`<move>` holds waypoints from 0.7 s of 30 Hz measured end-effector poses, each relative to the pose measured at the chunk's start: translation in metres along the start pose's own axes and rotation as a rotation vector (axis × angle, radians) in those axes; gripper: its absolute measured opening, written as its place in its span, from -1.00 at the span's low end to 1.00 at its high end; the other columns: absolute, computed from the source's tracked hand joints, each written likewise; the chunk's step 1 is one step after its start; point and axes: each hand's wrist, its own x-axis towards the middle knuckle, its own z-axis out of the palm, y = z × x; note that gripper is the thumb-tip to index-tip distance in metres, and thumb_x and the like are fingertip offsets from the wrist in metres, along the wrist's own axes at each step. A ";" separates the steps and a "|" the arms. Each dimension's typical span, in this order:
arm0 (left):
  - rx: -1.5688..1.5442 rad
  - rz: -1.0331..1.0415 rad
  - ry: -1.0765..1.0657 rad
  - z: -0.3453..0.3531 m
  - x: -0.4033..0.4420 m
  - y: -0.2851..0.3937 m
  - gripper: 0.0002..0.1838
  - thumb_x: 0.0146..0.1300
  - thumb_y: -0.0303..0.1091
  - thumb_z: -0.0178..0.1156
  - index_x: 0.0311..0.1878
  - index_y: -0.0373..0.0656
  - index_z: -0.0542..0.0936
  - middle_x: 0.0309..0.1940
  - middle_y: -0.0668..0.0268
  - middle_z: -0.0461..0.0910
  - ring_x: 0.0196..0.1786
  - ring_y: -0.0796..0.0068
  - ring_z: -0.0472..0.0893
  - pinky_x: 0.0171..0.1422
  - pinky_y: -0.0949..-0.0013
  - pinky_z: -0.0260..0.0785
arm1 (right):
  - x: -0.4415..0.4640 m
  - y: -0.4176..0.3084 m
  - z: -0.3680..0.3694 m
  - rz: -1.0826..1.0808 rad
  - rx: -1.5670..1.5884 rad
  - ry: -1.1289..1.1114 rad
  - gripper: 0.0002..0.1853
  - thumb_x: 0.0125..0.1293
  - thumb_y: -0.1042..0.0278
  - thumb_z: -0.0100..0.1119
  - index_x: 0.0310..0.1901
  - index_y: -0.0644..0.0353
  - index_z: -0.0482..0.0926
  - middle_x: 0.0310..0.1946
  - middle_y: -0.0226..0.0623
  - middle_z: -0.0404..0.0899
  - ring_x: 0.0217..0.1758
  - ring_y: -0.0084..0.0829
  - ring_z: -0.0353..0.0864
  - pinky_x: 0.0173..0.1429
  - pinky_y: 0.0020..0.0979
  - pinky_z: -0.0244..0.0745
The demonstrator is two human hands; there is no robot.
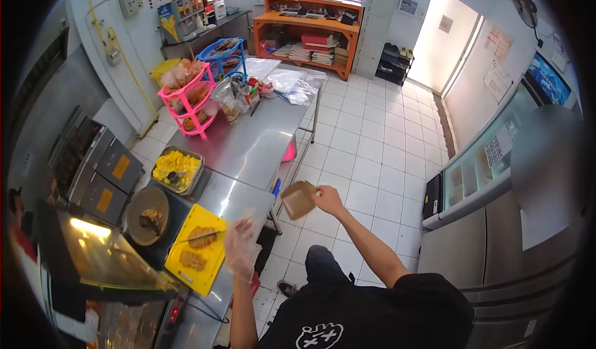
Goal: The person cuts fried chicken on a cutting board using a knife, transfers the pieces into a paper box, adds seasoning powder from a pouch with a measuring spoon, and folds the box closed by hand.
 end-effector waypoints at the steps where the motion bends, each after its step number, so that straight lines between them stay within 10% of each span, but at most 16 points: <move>1: -0.025 0.023 0.008 -0.007 0.009 -0.002 -0.29 0.58 0.19 -0.12 0.51 -0.20 0.34 0.41 0.05 0.46 0.41 0.07 0.49 0.42 0.05 0.32 | 0.028 -0.014 0.005 -0.039 0.050 0.008 -0.52 0.18 0.01 0.28 -0.07 0.28 0.76 -0.32 0.04 0.75 -0.22 0.04 0.76 -0.05 -0.11 0.65; 12: -0.252 0.247 0.567 -0.012 0.104 0.001 -0.23 0.65 0.25 -0.34 0.74 0.04 -0.04 0.73 0.09 -0.05 0.72 -0.01 -0.02 0.77 -0.12 -0.36 | 0.307 -0.079 0.142 -0.395 0.076 -0.320 -0.59 0.22 0.11 0.32 -0.07 0.30 0.73 -0.43 -0.06 0.75 -0.28 -0.11 0.80 -0.10 -0.15 0.67; 15: -0.845 0.443 0.395 -0.025 0.112 -0.025 -0.28 0.68 0.20 -0.41 0.75 0.14 -0.11 0.77 0.16 -0.21 0.77 0.01 -0.20 0.77 -0.13 -0.44 | 0.320 -0.088 0.154 -0.354 0.138 -0.476 -0.56 0.27 0.08 0.36 0.03 0.26 0.66 -0.43 -0.05 0.76 -0.26 -0.14 0.80 -0.09 -0.13 0.66; 17: -0.533 0.482 0.513 -0.001 0.108 -0.015 -0.21 0.63 0.28 -0.37 0.76 0.15 -0.17 0.78 0.22 -0.25 0.77 0.00 -0.17 0.76 -0.16 -0.52 | 0.314 -0.095 0.152 -0.476 0.025 -0.344 -0.49 0.37 0.11 0.35 0.19 0.28 0.48 -0.52 -0.16 0.70 -0.42 -0.24 0.74 -0.30 -0.19 0.57; 21: 0.045 0.385 1.311 0.035 0.117 -0.036 -0.13 0.56 0.38 -0.27 0.76 0.18 -0.15 0.78 0.27 -0.20 0.77 0.06 -0.15 0.75 -0.17 -0.56 | 0.235 -0.167 0.089 -0.728 0.260 -0.863 -0.65 0.42 0.13 0.31 -0.01 0.25 0.54 -0.51 -0.22 0.62 -0.45 -0.32 0.69 -0.35 -0.21 0.51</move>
